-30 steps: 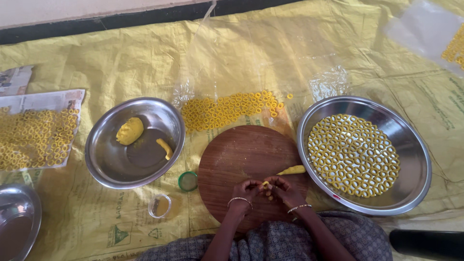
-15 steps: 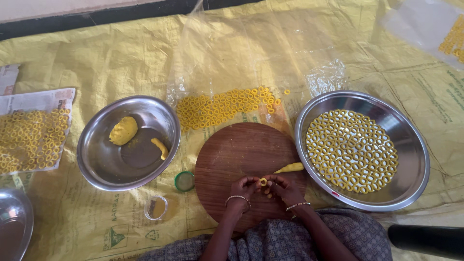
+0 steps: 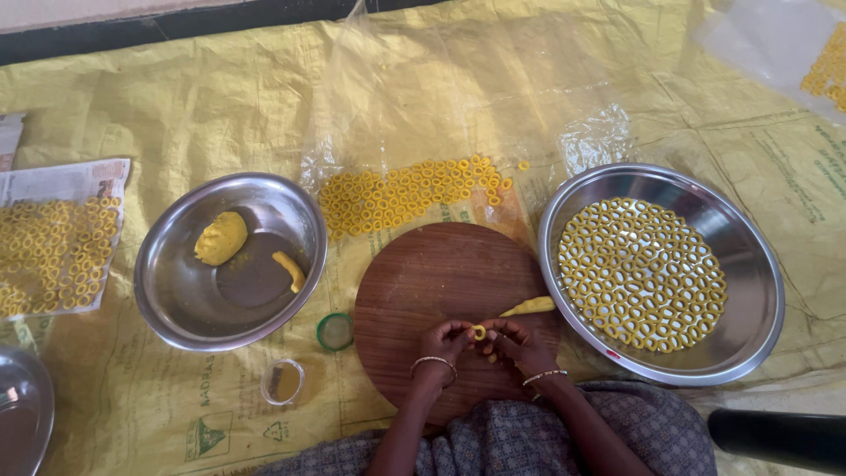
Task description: The person rolls a yellow dough rope on a wooden board, pinches off small segments, and forms them into rings by hand. The rings are placed into a metal tray and arranged in rows. Additional dough is taken from a bowl as needed.
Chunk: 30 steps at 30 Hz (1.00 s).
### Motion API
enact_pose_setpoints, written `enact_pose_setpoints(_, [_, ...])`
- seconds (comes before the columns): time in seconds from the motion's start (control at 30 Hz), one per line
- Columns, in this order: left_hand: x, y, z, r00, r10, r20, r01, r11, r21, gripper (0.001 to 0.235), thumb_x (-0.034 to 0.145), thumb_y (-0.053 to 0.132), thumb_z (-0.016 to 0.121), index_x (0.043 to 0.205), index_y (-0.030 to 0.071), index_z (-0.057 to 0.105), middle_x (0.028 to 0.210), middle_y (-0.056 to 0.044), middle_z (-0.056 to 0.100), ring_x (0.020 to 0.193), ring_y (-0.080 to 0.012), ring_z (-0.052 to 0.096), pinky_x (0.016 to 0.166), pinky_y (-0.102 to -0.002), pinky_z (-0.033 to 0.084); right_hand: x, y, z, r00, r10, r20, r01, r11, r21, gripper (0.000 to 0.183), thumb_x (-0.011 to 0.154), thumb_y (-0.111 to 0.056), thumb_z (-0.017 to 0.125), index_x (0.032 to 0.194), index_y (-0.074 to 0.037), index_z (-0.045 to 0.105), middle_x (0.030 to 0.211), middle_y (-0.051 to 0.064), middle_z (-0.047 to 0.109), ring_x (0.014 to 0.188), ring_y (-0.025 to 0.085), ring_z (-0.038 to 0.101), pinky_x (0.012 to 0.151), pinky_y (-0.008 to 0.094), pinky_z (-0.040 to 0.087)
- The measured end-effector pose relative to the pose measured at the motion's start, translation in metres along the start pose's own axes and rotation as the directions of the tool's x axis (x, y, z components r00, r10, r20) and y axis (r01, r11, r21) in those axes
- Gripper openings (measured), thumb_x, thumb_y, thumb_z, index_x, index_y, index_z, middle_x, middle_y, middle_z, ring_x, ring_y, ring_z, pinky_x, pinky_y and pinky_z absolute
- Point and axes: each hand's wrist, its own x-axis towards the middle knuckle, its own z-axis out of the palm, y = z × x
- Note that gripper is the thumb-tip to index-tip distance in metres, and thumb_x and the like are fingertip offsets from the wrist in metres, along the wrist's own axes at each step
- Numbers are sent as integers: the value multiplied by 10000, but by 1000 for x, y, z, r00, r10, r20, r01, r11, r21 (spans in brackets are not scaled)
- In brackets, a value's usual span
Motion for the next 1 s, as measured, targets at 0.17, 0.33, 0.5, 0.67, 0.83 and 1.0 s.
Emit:
enact_pose_setpoints(0.17, [5,-7,1,999,10,31,-10,1000,12,253,887,122,775,1095,-10,722,1003,-64,764,894,-123,716,827,-272,605,0,1,-2,1000,3,-3,-3,1000,1,287,967,-174,662,1196,-8,706,892,58,741,769,122,687,682,274,561])
enact_pose_setpoints(0.33, [5,-7,0,996,86,-15,-79,961,264,213,885,176,781,1023,16,749,954,-71,772,888,-152,711,840,-310,572,-1,-3,0,1000,10,-14,-11,995,-98,285,976,-199,651,1188,-24,722,848,41,747,705,106,676,623,229,494])
enact_pose_setpoints(0.5, [5,-9,-1,973,231,-10,-208,895,394,194,868,183,787,956,14,749,942,-88,764,931,-184,702,911,-339,527,0,-2,0,1000,18,-23,-20,992,-123,285,968,-195,661,1192,-29,717,861,44,758,709,106,679,619,231,495])
enact_pose_setpoints(0.67, [6,-13,0,966,257,-6,-236,896,376,199,860,185,786,952,11,753,956,-93,762,954,-185,708,928,-332,522,5,6,-4,1000,-4,12,5,1000,-23,290,950,-164,663,1206,-28,685,944,50,758,767,112,695,685,265,565])
enact_pose_setpoints(0.83, [6,-14,-1,961,278,-9,-249,873,419,209,876,185,776,1000,17,758,972,-97,771,933,-191,722,902,-325,537,8,16,-6,1000,0,18,0,1000,-3,277,966,-155,684,1175,26,708,952,71,756,775,126,691,683,286,568])
enact_pose_setpoints(1.0, [5,-14,0,936,351,22,-322,829,457,204,879,166,771,1004,6,744,970,-113,764,902,-203,730,861,-321,550,8,14,-5,1000,1,8,-1,1000,21,287,967,-172,670,1184,13,703,947,67,756,778,125,700,680,282,572])
